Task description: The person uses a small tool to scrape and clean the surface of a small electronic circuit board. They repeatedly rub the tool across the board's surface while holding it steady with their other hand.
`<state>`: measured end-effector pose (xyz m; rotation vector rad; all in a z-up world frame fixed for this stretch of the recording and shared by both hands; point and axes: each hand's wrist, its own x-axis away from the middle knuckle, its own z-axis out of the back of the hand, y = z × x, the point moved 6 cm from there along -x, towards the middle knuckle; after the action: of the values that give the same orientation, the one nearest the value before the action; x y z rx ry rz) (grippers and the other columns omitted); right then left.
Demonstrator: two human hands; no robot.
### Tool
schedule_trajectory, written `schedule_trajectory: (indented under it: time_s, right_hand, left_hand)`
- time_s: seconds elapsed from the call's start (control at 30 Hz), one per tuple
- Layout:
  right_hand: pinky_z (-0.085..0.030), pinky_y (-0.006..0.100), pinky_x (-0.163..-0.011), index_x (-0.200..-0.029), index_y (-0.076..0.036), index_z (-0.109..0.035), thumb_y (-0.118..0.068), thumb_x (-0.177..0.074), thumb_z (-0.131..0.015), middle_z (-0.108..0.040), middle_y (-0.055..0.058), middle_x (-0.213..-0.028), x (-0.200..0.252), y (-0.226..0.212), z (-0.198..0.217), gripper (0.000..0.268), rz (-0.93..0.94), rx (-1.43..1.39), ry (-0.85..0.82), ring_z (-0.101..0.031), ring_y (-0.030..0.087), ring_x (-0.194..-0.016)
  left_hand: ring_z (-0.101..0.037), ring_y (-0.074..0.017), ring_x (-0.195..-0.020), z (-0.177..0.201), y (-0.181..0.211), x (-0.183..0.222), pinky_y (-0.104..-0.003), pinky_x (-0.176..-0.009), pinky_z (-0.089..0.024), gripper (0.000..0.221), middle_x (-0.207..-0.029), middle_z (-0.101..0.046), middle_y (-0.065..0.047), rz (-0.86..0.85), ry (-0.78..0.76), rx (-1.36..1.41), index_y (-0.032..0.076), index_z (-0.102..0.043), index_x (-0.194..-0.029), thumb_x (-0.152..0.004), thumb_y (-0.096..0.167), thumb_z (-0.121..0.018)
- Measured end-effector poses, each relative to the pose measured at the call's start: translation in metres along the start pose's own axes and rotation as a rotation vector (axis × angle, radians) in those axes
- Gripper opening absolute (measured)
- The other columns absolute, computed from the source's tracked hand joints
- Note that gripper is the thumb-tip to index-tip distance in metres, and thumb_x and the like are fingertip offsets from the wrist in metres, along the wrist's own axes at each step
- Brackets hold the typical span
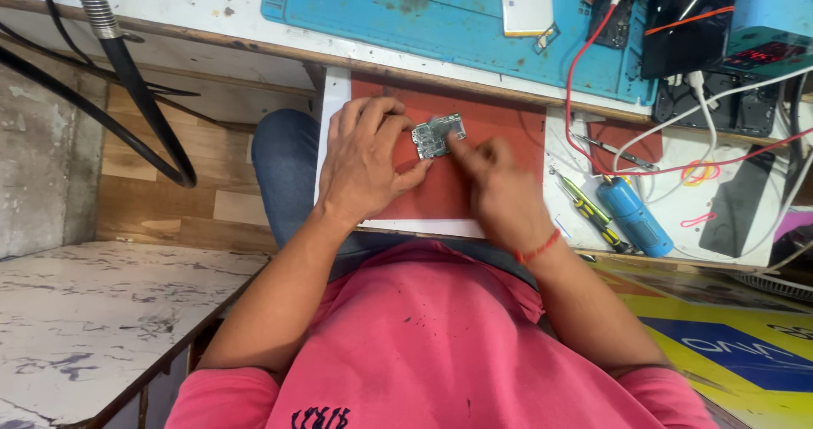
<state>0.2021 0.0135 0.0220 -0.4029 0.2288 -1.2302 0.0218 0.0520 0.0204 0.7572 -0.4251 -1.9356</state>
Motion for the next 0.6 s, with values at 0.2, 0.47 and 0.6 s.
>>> schedule_trajectory:
  time_s: [0.2,0.47,0.6]
  right_hand:
    - [-0.055,0.048,-0.062,-0.144,-0.015,-0.059,0.001,-0.085,-0.053,-0.063,0.017,-0.105,-0.006,-0.007,-0.001,0.062,0.059,-0.022,0.001,-0.067,0.039,-0.076]
    - [-0.054,0.047,-0.056,-0.139,-0.02,-0.066,-0.004,-0.086,-0.057,-0.065,0.013,-0.101,-0.006,-0.017,0.003,0.056,0.011,0.058,-0.026,-0.066,0.037,-0.066]
    - [-0.053,0.046,-0.069,-0.124,-0.017,-0.074,-0.013,-0.092,-0.067,-0.068,0.008,-0.105,-0.004,-0.019,0.018,0.032,-0.027,0.095,0.187,-0.066,0.035,-0.084]
  left_hand:
    - [-0.051,-0.0308,-0.122,0.004,0.001,-0.001,-0.046,-0.104,-0.04,0.05,-0.126,-0.059,-0.007,0.018,-0.017,0.005,0.006,-0.068,-0.112,-0.073,0.032,-0.086]
    - [-0.05,-0.0326,-0.122,0.004,0.004,0.002,-0.048,-0.105,-0.04,0.052,-0.129,-0.059,-0.008,-0.059,-0.029,-0.025,0.013,-0.07,-0.127,-0.079,0.029,-0.083]
    - [-0.051,-0.031,-0.123,0.002,0.009,0.005,-0.05,-0.106,-0.038,0.04,-0.13,-0.061,-0.006,-0.124,-0.008,-0.078,0.022,-0.073,-0.124,-0.087,0.035,-0.081]
